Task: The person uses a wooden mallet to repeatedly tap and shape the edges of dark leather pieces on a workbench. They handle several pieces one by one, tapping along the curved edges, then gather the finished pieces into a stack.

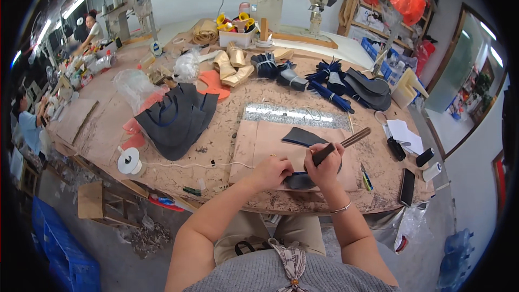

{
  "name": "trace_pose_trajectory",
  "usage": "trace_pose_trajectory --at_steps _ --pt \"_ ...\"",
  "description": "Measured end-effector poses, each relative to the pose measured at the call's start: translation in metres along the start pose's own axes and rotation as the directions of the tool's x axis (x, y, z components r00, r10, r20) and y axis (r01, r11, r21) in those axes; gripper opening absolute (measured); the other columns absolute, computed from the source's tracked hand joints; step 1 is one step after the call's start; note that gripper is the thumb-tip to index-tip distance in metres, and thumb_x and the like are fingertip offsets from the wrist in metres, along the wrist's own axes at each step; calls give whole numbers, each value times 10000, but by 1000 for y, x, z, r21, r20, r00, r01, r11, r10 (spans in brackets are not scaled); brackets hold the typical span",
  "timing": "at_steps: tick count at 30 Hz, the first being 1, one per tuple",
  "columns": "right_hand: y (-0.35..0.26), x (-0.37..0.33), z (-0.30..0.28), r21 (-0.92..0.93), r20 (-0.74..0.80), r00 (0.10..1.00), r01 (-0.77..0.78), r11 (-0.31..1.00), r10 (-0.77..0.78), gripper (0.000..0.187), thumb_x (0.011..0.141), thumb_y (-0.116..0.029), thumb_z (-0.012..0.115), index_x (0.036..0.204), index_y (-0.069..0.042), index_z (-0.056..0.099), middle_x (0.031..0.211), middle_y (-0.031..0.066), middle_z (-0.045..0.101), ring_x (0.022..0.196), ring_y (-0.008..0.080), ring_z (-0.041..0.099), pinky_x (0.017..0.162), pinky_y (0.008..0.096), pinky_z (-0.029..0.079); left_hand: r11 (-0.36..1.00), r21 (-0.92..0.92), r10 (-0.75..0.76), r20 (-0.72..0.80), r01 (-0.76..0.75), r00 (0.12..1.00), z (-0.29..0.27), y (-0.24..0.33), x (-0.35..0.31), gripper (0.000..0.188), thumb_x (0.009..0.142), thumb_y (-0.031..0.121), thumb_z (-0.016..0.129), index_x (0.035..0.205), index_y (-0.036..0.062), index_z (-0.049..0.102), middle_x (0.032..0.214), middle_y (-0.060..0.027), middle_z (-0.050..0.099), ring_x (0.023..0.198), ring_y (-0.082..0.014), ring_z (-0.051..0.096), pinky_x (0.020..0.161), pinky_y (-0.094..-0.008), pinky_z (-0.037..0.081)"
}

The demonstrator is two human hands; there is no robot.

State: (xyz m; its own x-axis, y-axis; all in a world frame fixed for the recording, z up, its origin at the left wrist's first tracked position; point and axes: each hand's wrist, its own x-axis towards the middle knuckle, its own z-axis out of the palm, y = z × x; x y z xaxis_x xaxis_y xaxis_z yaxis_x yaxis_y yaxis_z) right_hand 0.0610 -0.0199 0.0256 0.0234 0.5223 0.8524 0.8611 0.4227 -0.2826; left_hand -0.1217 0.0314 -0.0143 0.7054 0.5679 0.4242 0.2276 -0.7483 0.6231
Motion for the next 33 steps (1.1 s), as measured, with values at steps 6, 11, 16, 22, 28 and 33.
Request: trace_pose_trajectory --at_steps 6,11,16,22,28,33 --pt "5 -3 8 -28 105 994 -5 1000 8 125 733 -106 743 788 -110 631 742 24 630 722 232 597 812 376 382 996 77 43 -14 -42 999 4 -4 -8 47 819 79 694 862 73 675 905 -80 652 846 -296 657 758 -402 528" --pt "-2 -4 15 13 90 996 14 1000 -15 128 740 -103 743 791 -120 628 711 6 613 706 221 590 808 368 380 995 84 51 -45 -47 998 8 -9 -4 48 813 77 694 855 75 671 894 -77 646 827 -296 652 745 -402 526" --pt "6 0 4 -96 79 996 53 994 -45 121 736 -106 742 792 -116 635 719 21 618 700 234 584 809 370 383 997 64 57 -69 -52 996 4 -8 -13 48 796 62 694 836 70 669 897 -80 645 809 -298 647 741 -401 526" --pt "1 -4 20 16 120 993 -11 1000 9 123 729 -103 741 778 -100 628 690 30 592 692 243 577 809 390 383 997 53 51 -57 -48 997 3 -10 -12 37 813 103 684 844 88 671 891 -92 639 825 -321 640 754 -426 520" --pt "-17 1 16 56 40 999 -8 998 6 115 739 -101 731 774 -101 621 716 22 617 694 244 577 802 387 375 993 112 44 -75 -35 996 0 -7 -10 55 819 71 693 860 67 656 888 -76 640 811 -302 650 718 -404 528" --pt "-4 -11 23 86 76 995 -65 994 58 130 736 -94 741 769 -103 616 746 11 637 702 229 595 786 369 371 994 103 -29 -97 39 995 -8 -4 -32 88 826 82 693 902 58 657 880 -77 641 821 -282 662 701 -383 533"
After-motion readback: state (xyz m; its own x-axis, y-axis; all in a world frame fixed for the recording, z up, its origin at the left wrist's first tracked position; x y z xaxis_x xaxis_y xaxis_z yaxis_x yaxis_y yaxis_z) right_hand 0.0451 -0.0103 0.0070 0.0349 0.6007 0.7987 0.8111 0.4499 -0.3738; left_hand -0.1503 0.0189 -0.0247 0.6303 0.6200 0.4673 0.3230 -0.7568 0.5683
